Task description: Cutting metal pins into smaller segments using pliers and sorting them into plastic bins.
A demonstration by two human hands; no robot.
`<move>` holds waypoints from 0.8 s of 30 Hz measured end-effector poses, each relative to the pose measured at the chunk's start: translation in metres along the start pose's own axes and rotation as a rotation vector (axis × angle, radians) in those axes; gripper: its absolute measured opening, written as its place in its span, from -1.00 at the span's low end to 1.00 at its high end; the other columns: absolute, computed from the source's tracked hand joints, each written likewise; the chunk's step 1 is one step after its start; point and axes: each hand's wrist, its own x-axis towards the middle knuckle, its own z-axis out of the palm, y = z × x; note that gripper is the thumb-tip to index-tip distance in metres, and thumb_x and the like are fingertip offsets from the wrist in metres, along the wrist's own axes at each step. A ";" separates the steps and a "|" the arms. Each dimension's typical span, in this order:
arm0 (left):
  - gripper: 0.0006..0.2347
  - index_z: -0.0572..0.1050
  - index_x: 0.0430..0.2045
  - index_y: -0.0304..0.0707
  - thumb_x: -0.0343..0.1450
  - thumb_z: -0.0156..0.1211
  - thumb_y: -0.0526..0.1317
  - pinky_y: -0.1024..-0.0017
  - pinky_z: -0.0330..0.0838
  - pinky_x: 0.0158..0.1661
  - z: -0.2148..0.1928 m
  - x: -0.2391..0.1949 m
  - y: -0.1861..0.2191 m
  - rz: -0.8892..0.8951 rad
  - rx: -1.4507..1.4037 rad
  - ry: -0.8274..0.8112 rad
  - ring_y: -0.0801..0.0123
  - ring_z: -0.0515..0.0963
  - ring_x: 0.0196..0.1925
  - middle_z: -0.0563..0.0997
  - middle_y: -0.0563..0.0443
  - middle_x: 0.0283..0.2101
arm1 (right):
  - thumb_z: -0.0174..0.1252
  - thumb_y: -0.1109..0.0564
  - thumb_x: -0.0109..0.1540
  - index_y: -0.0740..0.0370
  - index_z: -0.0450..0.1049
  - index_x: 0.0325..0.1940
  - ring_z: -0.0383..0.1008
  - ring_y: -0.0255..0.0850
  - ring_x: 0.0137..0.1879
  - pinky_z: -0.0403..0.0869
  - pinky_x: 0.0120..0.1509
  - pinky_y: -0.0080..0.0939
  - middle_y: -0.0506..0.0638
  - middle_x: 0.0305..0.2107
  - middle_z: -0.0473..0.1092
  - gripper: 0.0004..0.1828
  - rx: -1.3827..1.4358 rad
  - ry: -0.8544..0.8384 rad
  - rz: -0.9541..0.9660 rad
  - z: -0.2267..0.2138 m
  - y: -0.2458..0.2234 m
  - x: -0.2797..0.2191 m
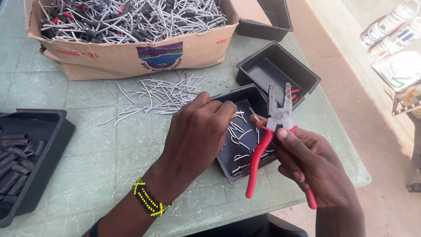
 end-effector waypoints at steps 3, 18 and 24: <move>-0.83 0.43 -0.49 -0.16 0.51 0.24 -0.36 0.30 0.32 -0.50 -0.002 0.000 -0.004 -0.013 0.058 -0.001 0.28 0.42 -0.40 0.47 0.07 -0.61 | 0.02 -0.03 0.34 0.35 0.63 0.25 0.02 -0.41 -0.61 -0.01 -0.48 -0.40 -0.08 -0.68 0.18 -0.45 -0.128 0.047 -0.081 0.009 -0.012 -0.003; -0.89 0.52 -0.22 -0.22 0.46 0.33 -0.31 0.26 0.43 -0.41 0.002 0.009 -0.001 -0.025 -0.205 0.069 0.22 0.53 -0.41 0.62 0.05 -0.42 | 0.03 0.01 0.32 0.35 0.45 -0.42 -0.11 -0.48 -0.69 -0.15 -0.72 -0.53 0.31 0.17 0.68 -0.63 -0.050 0.135 -0.101 0.006 -0.007 -0.048; -0.83 0.50 0.03 -0.24 0.57 0.10 -0.31 0.20 0.42 -0.56 -0.014 0.013 -0.025 -0.055 -0.030 0.063 0.17 0.56 -0.56 0.57 -0.12 -0.53 | 0.03 -0.01 0.30 0.48 0.67 0.29 -0.27 -0.38 -0.72 -0.22 -0.62 -0.31 -0.09 -0.83 -0.12 -0.35 -0.002 0.208 0.086 0.022 -0.014 -0.056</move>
